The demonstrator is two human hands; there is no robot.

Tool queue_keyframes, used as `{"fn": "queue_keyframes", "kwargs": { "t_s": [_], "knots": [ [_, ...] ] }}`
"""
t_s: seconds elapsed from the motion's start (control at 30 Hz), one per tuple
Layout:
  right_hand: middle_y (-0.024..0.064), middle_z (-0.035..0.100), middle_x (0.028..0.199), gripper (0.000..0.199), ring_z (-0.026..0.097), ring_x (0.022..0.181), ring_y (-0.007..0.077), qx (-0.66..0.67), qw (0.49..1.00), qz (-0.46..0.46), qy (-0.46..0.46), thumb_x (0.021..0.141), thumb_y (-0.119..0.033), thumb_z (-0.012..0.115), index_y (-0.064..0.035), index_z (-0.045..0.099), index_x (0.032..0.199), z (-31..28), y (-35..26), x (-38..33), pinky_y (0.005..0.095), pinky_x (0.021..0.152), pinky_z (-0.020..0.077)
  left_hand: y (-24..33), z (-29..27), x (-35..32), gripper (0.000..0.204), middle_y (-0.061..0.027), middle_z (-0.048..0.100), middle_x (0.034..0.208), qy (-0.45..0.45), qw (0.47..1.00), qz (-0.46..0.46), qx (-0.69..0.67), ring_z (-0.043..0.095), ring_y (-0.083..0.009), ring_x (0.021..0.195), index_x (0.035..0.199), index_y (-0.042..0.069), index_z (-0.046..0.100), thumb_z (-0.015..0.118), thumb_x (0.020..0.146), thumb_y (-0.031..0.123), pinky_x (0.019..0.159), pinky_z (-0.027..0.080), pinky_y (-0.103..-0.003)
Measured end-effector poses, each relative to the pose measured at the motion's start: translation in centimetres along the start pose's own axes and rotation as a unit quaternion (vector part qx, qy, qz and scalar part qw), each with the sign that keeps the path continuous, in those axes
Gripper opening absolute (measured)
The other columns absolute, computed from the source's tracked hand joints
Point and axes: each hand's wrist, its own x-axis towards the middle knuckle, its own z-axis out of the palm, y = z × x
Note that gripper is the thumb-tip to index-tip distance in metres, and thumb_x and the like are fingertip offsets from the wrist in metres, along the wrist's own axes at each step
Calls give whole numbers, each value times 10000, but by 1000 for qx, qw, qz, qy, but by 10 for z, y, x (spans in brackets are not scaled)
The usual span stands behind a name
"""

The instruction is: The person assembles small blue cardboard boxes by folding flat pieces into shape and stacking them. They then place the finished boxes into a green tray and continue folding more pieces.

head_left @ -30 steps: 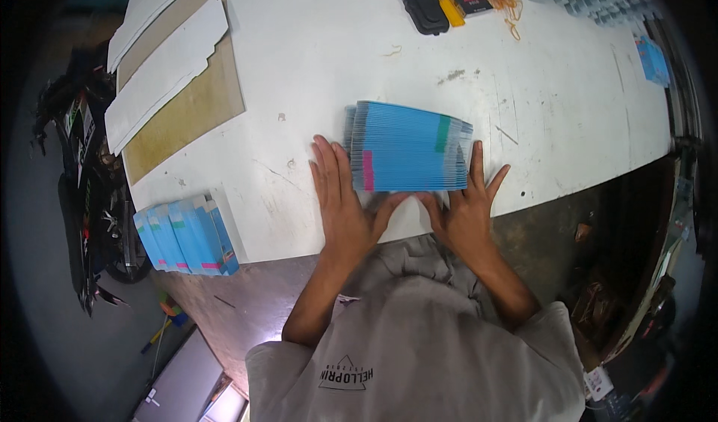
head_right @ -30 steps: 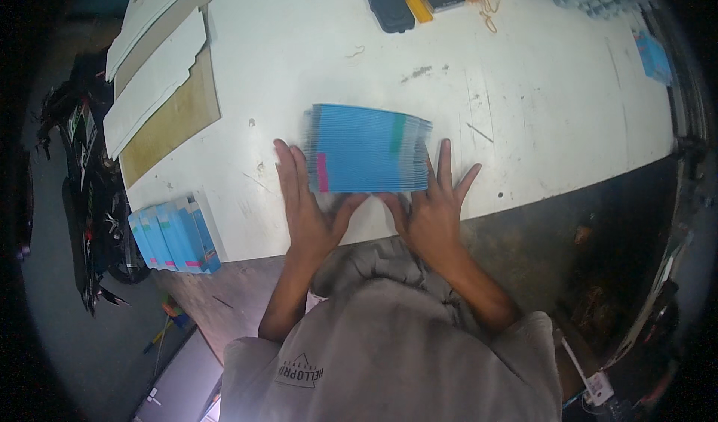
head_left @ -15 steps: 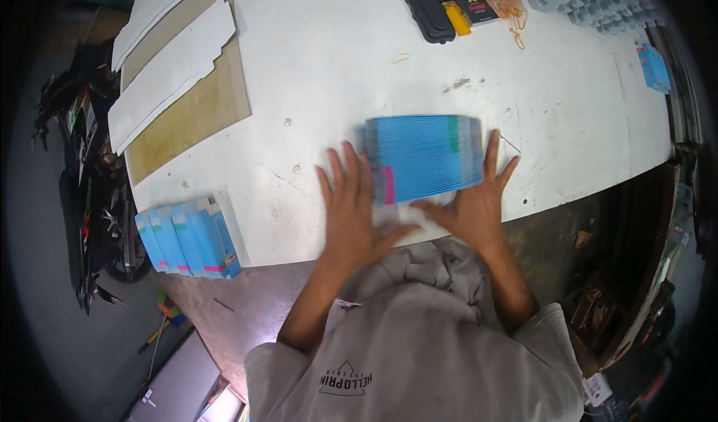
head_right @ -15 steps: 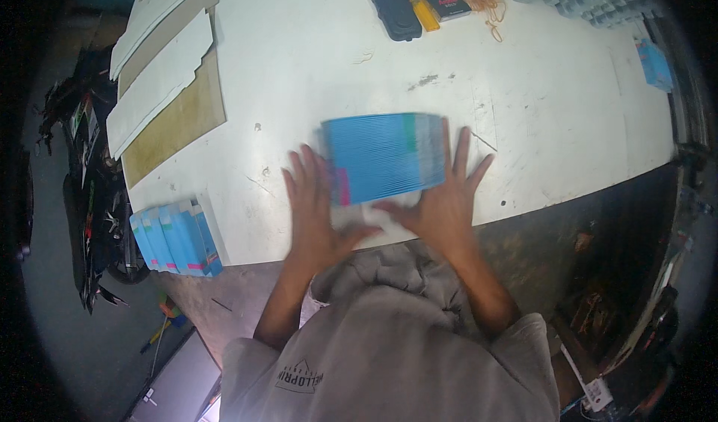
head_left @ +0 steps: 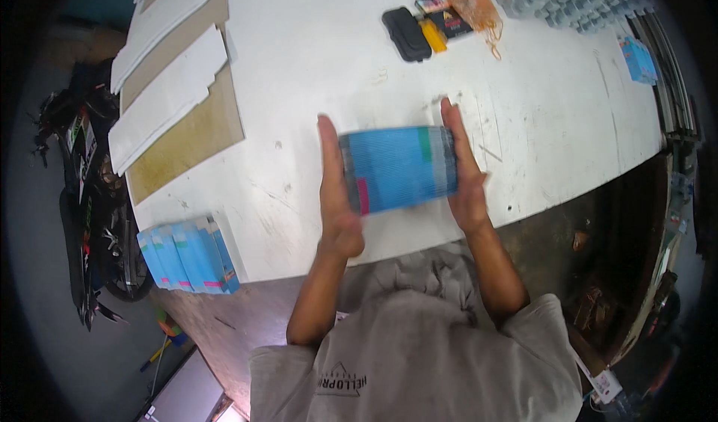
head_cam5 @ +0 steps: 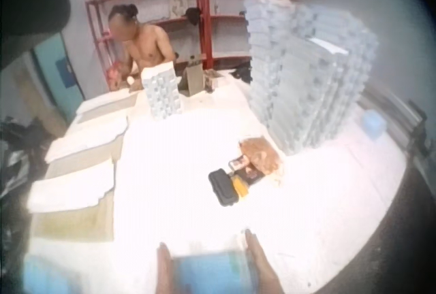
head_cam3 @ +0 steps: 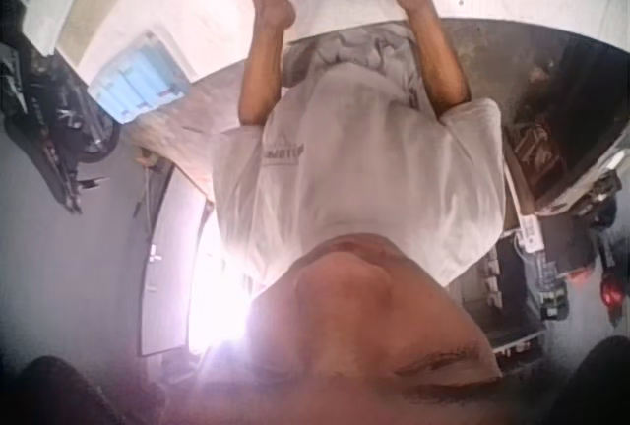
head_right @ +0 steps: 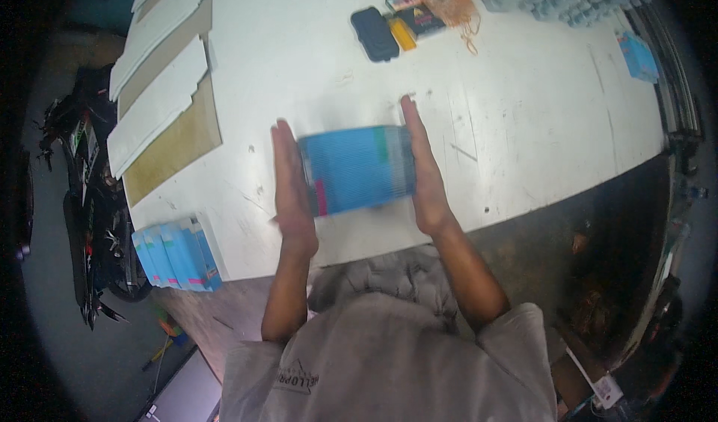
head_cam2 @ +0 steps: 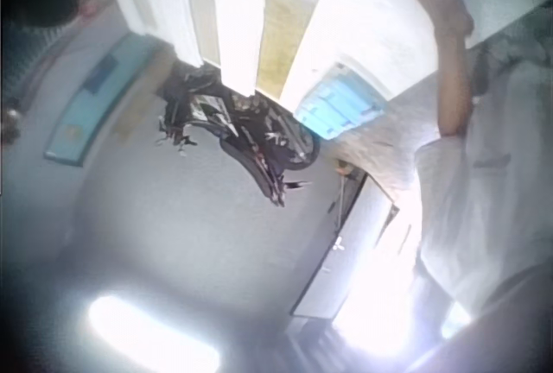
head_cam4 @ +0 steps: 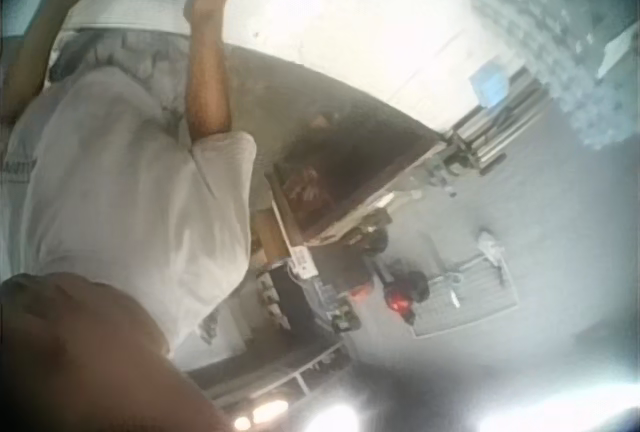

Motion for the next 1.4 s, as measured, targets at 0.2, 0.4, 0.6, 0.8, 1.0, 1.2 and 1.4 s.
{"fn": "queue_keyframes", "kwargs": {
  "t_s": [0.2, 0.4, 0.6, 0.8, 1.0, 1.2, 1.4],
  "knots": [
    [229, 102, 1753, 1229, 99, 1628, 346, 31, 998, 39, -24, 882, -953, 142, -33, 49, 1691, -1, -1, 7, 490, 1305, 77, 4, 7, -5, 1232, -263, 53, 1746, 61, 994, -80, -45, 54, -358, 1630, 1660, -54, 43, 136, 911, 920, 1313, 60, -475],
    [221, 188, 1739, 963, 131, 1628, 315, 52, 997, 5, -50, 1049, -718, 231, -9, 93, 1686, -4, 22, 14, 459, 1305, 72, -5, 10, -8, 979, -270, 80, 1743, 72, 997, -41, -9, 44, -374, 1630, 1629, -125, 101, 236, 1067, 666, 1309, 67, -478],
    [217, 632, 1226, 305, 664, 1064, 228, 53, 958, 156, 236, 1055, -82, 531, 47, 485, 1328, -4, 1, -62, 352, 859, 564, 17, -13, 9, 965, -368, 121, 1698, -97, 927, 17, 361, 59, -526, 1596, 1613, -100, 257, 581, 1006, 577, 1244, 43, -687],
    [136, 699, 940, 208, 657, 784, 129, 121, 940, 288, 140, 1033, -92, 608, 48, 574, 1183, 67, -17, -50, 282, 674, 543, 11, 10, 3, 900, -354, 323, 1578, -164, 900, 5, 403, 291, -528, 1474, 1572, -107, 321, 636, 982, 495, 1201, 112, -701],
    [39, 659, 1008, 145, 628, 870, 110, 334, 880, 293, 167, 1036, -52, 563, 17, 616, 1153, 71, 7, -77, 253, 779, 489, 15, 10, 4, 919, -315, 416, 1477, -145, 891, 24, 430, 417, -450, 1340, 1563, -105, 340, 711, 940, 460, 1101, 264, -608],
    [60, 652, 1164, 229, 587, 1063, 103, 531, 796, 246, 154, 1004, 23, 536, 10, 594, 1226, 80, -8, -79, 294, 946, 474, 13, 13, 2, 930, -300, 428, 1465, -131, 897, 26, 422, 418, -437, 1332, 1561, -98, 348, 752, 912, 432, 1095, 272, -600],
    [87, 690, 1142, 204, 638, 1045, 142, 368, 883, 268, 113, 1020, 16, 548, 32, 603, 1216, 90, -6, -77, 302, 909, 511, 12, 15, 2, 900, -284, 457, 1446, -118, 896, 26, 427, 437, -417, 1302, 1528, -102, 403, 752, 911, 453, 1087, 271, -590]
  ]
}}
